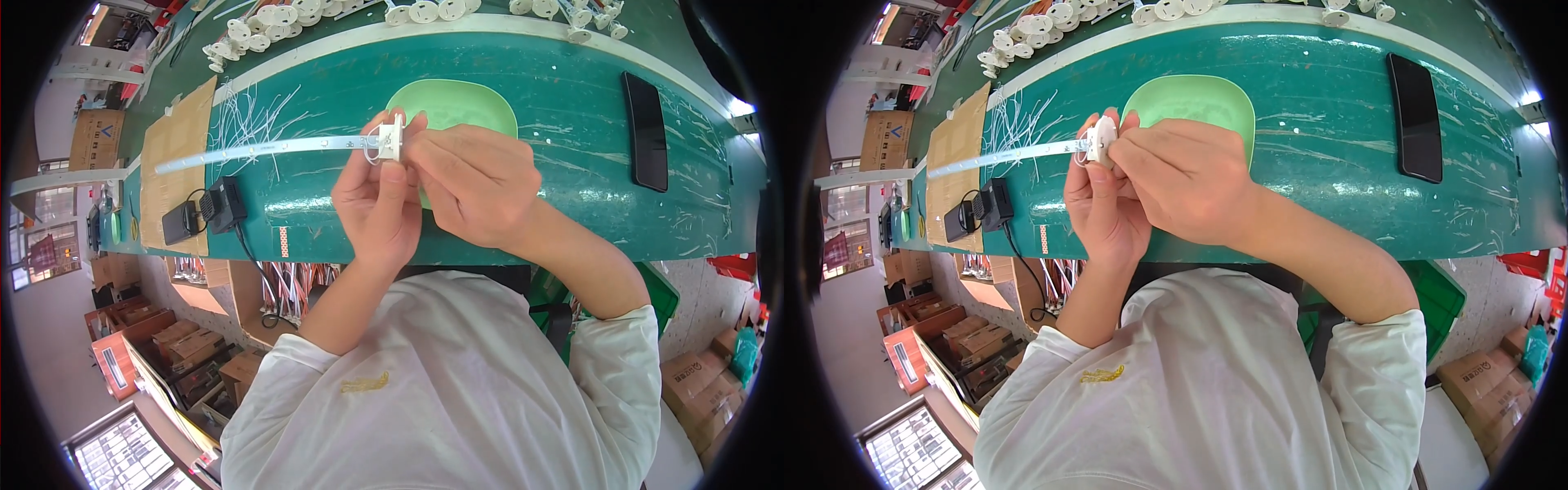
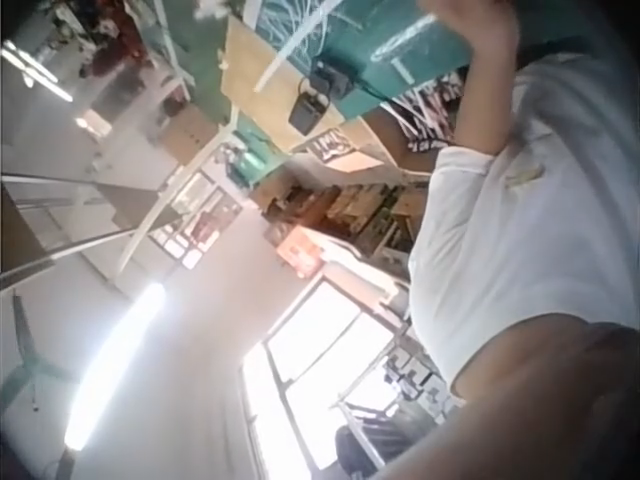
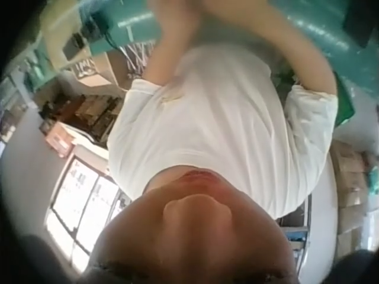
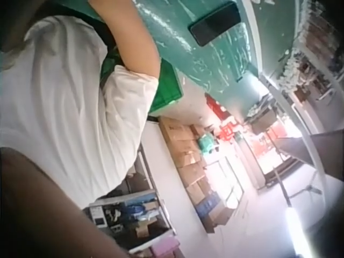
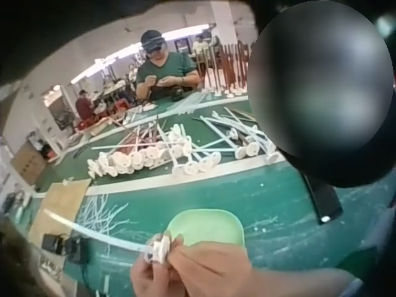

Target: The recorder is assembling LED light strips into plastic bases and organizing them in a box at a factory workstation.

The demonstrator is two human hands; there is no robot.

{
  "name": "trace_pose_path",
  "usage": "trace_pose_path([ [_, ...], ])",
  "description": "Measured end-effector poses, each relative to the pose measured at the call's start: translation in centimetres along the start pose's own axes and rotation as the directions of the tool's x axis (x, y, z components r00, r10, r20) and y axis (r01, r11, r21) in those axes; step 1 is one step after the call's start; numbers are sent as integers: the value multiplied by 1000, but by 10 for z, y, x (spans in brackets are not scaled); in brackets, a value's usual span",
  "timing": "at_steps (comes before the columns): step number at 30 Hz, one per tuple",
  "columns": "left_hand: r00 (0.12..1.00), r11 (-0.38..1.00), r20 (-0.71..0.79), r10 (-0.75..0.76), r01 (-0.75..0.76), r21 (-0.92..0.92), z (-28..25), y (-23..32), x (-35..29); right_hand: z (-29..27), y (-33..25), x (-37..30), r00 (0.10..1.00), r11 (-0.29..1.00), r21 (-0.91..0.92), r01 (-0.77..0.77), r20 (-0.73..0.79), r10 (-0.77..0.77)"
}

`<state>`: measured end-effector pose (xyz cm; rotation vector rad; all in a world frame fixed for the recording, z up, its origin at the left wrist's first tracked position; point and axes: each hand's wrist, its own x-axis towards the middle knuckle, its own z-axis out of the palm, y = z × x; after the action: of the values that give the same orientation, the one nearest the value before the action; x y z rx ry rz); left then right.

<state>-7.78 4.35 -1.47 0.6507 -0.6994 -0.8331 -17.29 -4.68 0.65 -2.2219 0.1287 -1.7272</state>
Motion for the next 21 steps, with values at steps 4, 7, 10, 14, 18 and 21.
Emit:
trace_pose_path([
  [4, 985, 990, 170, -33, 9, 139, -20, 20, 15, -13, 12, 1, 995, 998, 37, 52, 82, -55],
  [7, 961, 977, 251, -112, 60, 204, -22, 49, 20, -26, 18, 11, 996, 998, 65, 14, 88, -20],
  [10, 898, 944, 371, -234, 118, 308, -24, 67, 22, -32, 17, 21, 982, 975, -199, -103, 133, 131],
  [14, 860, 916, 402, -313, 162, 367, -27, 84, 21, -37, 24, 22, 976, 984, -159, 76, 216, -41],
  [18, 926, 882, 255, -277, 140, 450, -38, 112, 21, -75, 28, 43, 991, 945, -326, -18, 122, 61],
  [21, 952, 776, 150, -267, 120, 619, -61, 144, 26, -134, 19, 56, 973, 766, -634, -103, 96, 210],
])
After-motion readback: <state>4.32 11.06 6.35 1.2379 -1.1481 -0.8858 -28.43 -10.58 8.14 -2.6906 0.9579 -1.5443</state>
